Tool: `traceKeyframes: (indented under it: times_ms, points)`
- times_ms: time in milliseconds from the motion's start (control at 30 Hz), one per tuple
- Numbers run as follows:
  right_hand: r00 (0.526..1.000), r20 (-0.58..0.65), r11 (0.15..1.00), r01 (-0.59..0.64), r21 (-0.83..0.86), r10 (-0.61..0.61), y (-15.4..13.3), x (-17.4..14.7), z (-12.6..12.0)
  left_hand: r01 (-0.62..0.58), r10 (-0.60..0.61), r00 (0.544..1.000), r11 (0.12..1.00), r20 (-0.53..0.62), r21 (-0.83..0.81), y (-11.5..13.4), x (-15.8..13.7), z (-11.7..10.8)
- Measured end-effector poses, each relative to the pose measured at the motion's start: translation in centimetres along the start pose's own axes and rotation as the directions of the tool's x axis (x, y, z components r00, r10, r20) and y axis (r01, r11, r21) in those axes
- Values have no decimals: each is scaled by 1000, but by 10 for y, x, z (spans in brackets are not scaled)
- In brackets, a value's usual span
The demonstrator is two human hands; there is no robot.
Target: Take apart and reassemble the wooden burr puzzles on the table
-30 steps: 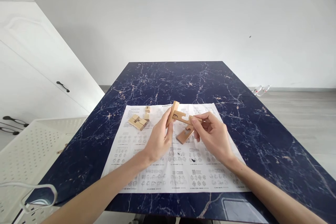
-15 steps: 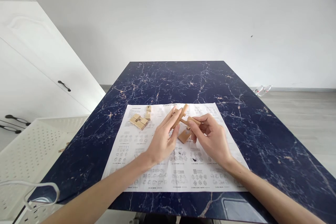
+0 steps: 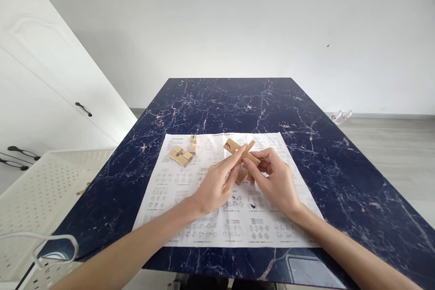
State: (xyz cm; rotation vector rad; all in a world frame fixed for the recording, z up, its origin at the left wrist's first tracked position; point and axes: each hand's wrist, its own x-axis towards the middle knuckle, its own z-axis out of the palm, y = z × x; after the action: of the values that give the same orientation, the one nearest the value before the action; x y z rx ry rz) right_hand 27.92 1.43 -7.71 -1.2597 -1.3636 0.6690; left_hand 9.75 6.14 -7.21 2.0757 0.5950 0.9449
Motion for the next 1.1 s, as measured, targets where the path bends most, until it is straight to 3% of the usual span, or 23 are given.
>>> traceKeyframes:
  times_ms: [267,567,833,1100]
  points:
    - [1000,19,999,-23,37,22,-2,-2,1,115,-115,993,993,16,-11,5,0,-3]
    - [998,23,995,-63,79,61,2,-4,3,13,-11,1000,997,18,-70,7,4,-6]
    - [986,27,982,-165,88,163,-6,-3,3,56,-54,998,997,46,-56,4,1,-5]
    - [983,34,975,-182,129,179,-6,-2,4,43,-44,999,999,24,29,1,0,-6]
